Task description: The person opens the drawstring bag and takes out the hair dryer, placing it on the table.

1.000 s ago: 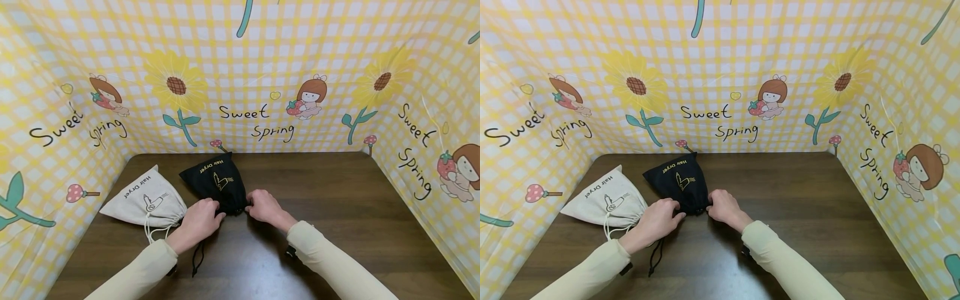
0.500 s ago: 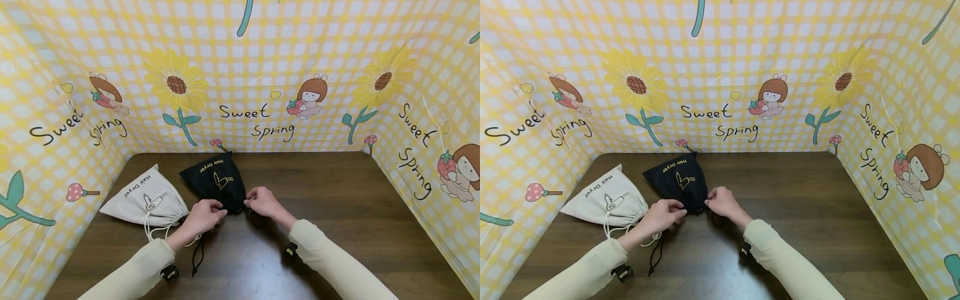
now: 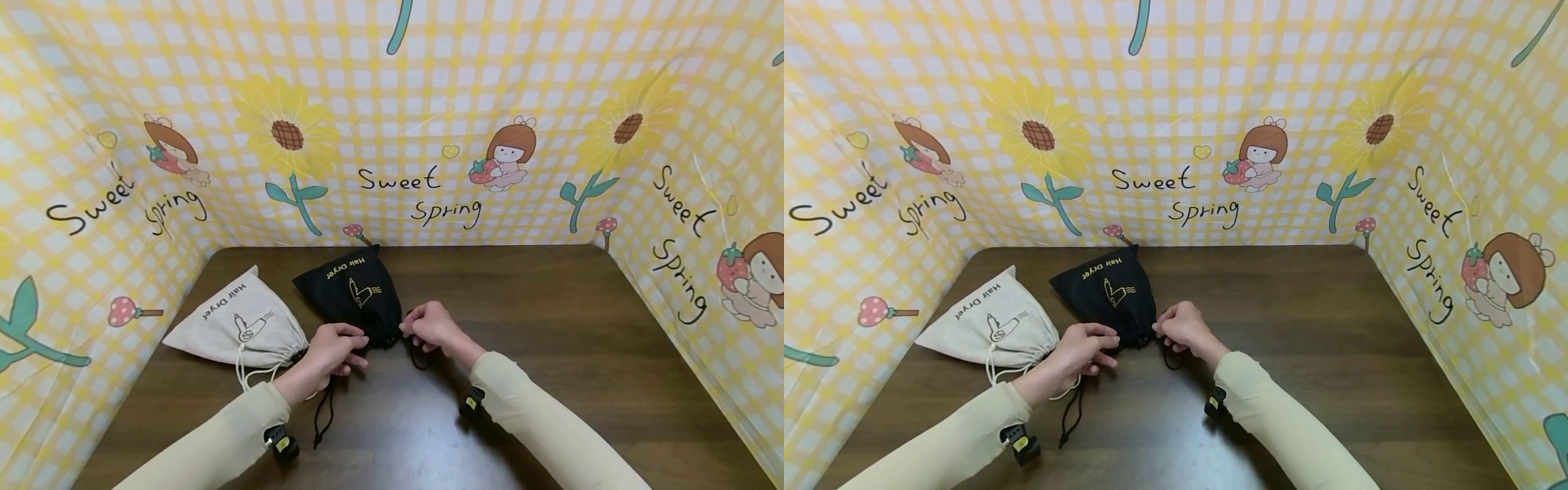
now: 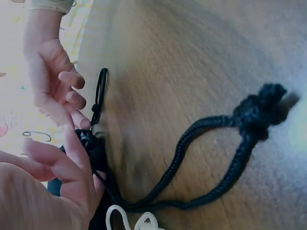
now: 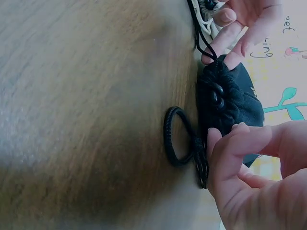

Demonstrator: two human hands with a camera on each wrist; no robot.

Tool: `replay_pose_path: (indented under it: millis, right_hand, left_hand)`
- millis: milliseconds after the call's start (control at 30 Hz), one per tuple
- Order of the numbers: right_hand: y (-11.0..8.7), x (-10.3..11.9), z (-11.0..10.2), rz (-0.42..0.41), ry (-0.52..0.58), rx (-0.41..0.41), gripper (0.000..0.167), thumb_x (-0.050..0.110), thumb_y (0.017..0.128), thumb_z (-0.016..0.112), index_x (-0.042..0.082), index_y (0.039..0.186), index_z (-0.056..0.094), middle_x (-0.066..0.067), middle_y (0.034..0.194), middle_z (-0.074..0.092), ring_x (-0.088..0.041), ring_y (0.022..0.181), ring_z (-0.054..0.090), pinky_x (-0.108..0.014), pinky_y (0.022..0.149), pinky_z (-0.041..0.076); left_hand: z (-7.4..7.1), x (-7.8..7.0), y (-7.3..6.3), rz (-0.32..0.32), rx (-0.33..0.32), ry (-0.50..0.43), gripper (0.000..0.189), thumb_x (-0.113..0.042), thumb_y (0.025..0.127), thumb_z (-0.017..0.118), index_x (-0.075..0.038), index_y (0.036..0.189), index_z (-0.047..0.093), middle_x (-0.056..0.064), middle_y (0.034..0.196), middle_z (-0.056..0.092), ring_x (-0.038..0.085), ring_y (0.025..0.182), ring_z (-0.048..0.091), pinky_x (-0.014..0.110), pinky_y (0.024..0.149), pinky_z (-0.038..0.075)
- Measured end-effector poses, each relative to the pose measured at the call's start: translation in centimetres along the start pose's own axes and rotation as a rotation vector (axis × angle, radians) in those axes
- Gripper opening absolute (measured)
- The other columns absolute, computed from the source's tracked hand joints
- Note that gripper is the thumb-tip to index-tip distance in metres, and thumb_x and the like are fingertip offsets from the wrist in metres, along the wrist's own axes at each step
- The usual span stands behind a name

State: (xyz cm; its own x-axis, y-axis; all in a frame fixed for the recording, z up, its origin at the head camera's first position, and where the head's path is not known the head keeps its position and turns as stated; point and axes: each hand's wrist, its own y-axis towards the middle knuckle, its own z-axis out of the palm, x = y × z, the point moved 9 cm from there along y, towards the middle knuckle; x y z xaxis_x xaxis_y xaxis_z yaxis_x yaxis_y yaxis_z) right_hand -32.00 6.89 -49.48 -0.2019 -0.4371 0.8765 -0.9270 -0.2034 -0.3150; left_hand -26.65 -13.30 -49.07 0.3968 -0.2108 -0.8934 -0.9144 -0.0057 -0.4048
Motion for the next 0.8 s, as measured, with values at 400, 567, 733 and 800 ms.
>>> replay_pose_path:
  millis: [400,567,733,800]
  right_hand:
    - [0.1,0.0,0.2,0.022,0.023,0.009,0.013,0.014,0.097,0.076,0.001,0.094,0.077,-0.012,0.087,0.072,-0.015,0.059,0.055,-0.025,0.048,0.047]
    - [0.1,0.3,0.3,0.010,0.021,-0.003,0.012,0.013,0.096,0.078,0.001,0.094,0.076,-0.011,0.084,0.070,-0.015,0.058,0.055,-0.024,0.047,0.048]
    - [0.1,0.4,0.2,0.003,0.007,-0.018,0.011,0.012,0.096,0.078,0.002,0.097,0.075,-0.011,0.083,0.070,-0.015,0.057,0.055,-0.025,0.048,0.050]
    - [0.1,0.4,0.2,0.009,0.002,-0.026,0.010,0.012,0.097,0.077,0.002,0.098,0.074,-0.012,0.083,0.070,-0.015,0.057,0.055,-0.025,0.048,0.050]
  left_hand:
    - [-0.1,-0.4,1.3,0.114,-0.038,0.124,0.013,-0.006,0.093,0.078,0.000,0.103,0.073,0.018,0.081,0.074,0.018,0.053,0.070,0.024,0.042,0.049]
    - [-0.2,-0.4,1.9,0.113,-0.056,0.147,0.008,-0.006,0.092,0.079,-0.001,0.096,0.075,0.018,0.075,0.074,0.019,0.053,0.070,0.023,0.042,0.048]
    - [-0.2,-0.3,2.2,0.111,-0.051,0.137,0.008,-0.008,0.092,0.080,-0.001,0.094,0.076,0.018,0.074,0.073,0.017,0.051,0.069,0.024,0.043,0.049]
    - [-0.2,-0.3,2.3,0.106,-0.047,0.130,0.008,-0.008,0.092,0.080,-0.001,0.093,0.076,0.019,0.074,0.074,0.016,0.051,0.069,0.024,0.043,0.050]
